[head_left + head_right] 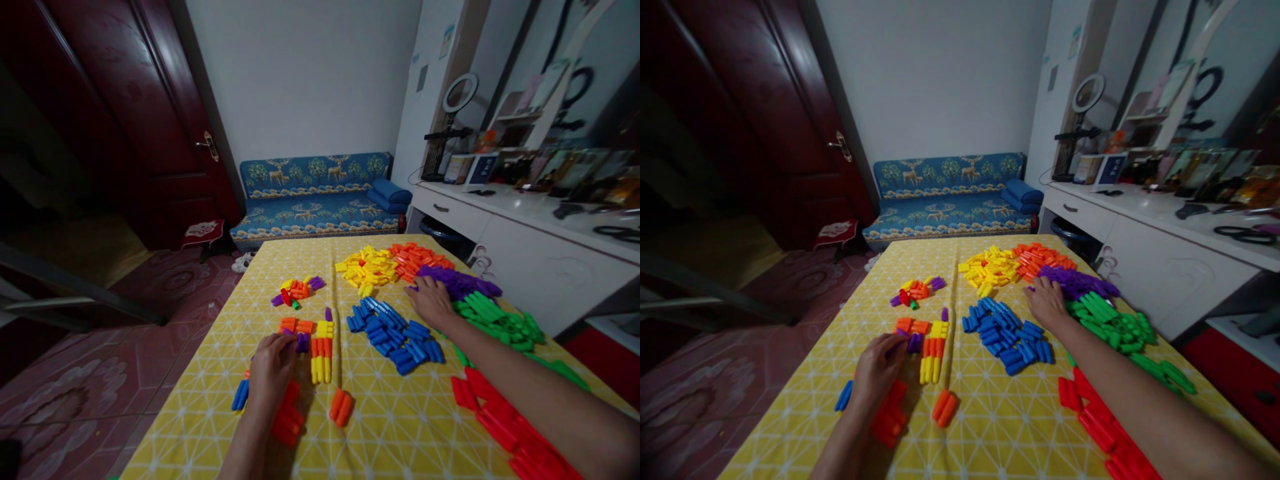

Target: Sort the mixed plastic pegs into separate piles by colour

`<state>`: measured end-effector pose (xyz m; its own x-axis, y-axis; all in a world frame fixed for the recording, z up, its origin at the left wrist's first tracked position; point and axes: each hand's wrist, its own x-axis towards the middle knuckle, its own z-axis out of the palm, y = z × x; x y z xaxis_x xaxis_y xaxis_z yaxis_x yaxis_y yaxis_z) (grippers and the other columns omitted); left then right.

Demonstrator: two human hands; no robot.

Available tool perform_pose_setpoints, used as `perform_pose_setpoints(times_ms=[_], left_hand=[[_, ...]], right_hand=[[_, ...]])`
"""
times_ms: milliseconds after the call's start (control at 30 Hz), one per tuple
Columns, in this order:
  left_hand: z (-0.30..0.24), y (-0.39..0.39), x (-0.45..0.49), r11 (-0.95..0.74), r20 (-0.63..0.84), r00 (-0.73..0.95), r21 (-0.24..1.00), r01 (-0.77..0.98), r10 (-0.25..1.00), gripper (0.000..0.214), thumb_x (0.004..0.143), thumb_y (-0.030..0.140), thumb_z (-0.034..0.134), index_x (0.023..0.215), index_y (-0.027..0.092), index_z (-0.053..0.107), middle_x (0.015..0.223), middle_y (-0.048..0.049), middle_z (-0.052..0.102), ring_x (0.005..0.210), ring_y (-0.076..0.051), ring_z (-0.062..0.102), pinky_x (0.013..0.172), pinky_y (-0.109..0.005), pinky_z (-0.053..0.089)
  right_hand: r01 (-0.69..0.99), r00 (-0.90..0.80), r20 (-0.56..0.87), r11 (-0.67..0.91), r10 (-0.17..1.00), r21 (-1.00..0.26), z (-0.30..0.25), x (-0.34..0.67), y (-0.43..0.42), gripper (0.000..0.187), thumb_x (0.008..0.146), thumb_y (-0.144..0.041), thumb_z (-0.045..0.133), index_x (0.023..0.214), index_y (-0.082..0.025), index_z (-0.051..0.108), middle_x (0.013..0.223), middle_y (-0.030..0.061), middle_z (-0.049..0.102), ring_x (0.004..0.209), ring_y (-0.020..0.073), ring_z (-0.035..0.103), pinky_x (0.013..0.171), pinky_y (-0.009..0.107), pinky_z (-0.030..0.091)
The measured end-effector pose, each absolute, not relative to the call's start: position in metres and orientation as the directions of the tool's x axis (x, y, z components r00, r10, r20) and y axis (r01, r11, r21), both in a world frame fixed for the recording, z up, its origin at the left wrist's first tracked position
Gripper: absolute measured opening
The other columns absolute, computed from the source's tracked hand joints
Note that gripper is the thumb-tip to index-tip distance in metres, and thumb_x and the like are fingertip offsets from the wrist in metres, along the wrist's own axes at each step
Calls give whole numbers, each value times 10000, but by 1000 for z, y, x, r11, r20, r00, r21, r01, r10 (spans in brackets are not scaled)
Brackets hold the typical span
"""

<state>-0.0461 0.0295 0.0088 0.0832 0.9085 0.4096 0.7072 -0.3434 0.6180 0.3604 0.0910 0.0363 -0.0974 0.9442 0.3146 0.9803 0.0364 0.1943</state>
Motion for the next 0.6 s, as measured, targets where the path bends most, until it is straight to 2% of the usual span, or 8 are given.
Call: perform_pose_setpoints(times_ms=[100, 167, 233, 300, 367, 467, 600], left_hand=[[12, 28, -44, -333, 416, 63, 618, 712, 907, 213, 866, 286, 539, 908, 211, 734, 909, -73, 712, 864, -223, 652, 798, -345, 510], [14, 27, -43, -331, 416, 63, 614, 716, 907, 216, 866, 281, 533, 907, 209, 733, 900, -73, 711, 856, -221, 653, 794, -345, 510], [16, 27, -43, -330, 413, 66, 610, 720, 908, 221, 869, 277, 524, 912, 211, 731, 901, -74, 711, 855, -221, 653, 793, -346, 510], [16, 27, -43, -330, 413, 66, 610, 720, 908, 222, 866, 278, 523, 911, 211, 730, 903, -74, 713, 854, -222, 655, 793, -349, 511], [15, 27, -44, -333, 415, 65, 616, 714, 908, 219, 858, 280, 528, 904, 211, 731, 899, -74, 717, 847, -222, 658, 791, -351, 514], [13, 28, -45, -348, 420, 74, 626, 698, 904, 217, 854, 301, 539, 904, 216, 733, 899, -73, 719, 851, -223, 662, 791, -348, 519], [12, 29, -45, -349, 420, 73, 631, 693, 905, 224, 859, 303, 532, 916, 212, 729, 906, -73, 719, 864, -226, 662, 808, -353, 518]], right_hand=[[988, -150, 406, 119, 902, 100, 40, 328, 89, 339, 888, -170, 484, 1152, -218, 691, 1290, 146, 556, 1168, 308, 447, 930, 450, 343], [958, -234, 461, 284, 856, -41, 41, 293, 84, 343, 880, -151, 486, 1151, -212, 686, 1291, 122, 561, 1192, 276, 457, 981, 423, 359], [860, -356, 444, 474, 822, -190, 41, 253, 78, 368, 876, -117, 462, 1168, -201, 670, 1236, 103, 591, 1152, 220, 506, 991, 360, 393], [762, -470, 368, 579, 802, -289, 38, 215, 73, 441, 863, -71, 436, 1227, -216, 638, 1240, 79, 596, 1141, 184, 525, 990, 315, 408], [757, -513, 252, 570, 821, -319, 33, 186, 74, 545, 822, -28, 449, 1304, -239, 591, 1361, 68, 537, 1235, 194, 469, 1033, 330, 376], [829, -450, 113, 462, 886, -316, 28, 160, 82, 615, 774, -13, 497, 1347, -229, 565, 1453, 88, 464, 1316, 242, 386, 1072, 375, 328], [852, -392, 90, 398, 916, -341, 25, 142, 82, 387, 837, -82, 503, 1136, -219, 707, 1178, 94, 636, 1154, 232, 494, 954, 334, 403]])
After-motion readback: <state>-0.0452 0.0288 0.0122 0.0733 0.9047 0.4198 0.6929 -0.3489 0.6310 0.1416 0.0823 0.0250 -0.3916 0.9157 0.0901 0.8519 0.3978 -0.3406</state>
